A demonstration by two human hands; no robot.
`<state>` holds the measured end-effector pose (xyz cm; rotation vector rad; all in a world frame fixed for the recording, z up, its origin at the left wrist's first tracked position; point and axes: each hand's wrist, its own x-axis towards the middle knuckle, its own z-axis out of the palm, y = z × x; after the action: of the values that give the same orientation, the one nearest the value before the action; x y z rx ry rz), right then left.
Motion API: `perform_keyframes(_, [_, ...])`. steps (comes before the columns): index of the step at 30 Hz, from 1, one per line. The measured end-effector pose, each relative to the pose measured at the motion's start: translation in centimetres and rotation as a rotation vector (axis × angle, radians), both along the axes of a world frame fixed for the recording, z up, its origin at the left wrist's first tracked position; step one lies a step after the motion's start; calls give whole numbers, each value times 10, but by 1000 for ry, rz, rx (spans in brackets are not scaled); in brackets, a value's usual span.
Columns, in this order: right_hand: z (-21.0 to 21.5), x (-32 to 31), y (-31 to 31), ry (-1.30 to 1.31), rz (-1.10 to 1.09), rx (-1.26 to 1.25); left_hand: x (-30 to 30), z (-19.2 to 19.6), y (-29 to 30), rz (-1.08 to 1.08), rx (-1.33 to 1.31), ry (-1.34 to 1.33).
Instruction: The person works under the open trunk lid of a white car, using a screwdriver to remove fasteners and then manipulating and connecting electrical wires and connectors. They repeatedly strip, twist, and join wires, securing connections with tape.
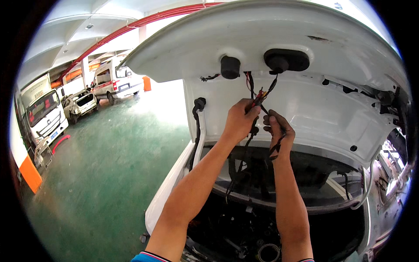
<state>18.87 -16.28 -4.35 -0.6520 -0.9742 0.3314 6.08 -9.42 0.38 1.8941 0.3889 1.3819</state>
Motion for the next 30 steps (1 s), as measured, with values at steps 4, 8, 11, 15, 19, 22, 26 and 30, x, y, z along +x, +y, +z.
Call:
perform_keyframes(4, [3, 7, 19, -134, -111, -125, -11, 0, -4, -385, -338, -241])
perform_keyframes(8, [15, 18, 55, 271, 582, -270, -18, 3, 4, -718, -577, -328])
perform_keyframes(11, [14, -9, 51, 6, 367, -326, -29, 5, 9, -773, -655, -272])
perform_keyframes(15, [-13, 2, 14, -318, 344, -470, -46, 15, -17, -563, -582, -80])
perform_keyframes(19, [-40, 67, 2, -239, -10, -534, -56, 10, -28, -493, -610, -54])
perform_keyframes(22, [9, 30, -11, -51, 95, -326, -60, -8, -16, -257, -451, 91])
perform_keyframes(26, [53, -13, -15, -201, 222, -427, -50, -20, -19, 137, -4, 363])
perform_keyframes(30, [51, -4, -4, -389, 83, -423, -59, -8, -18, 342, 151, 280])
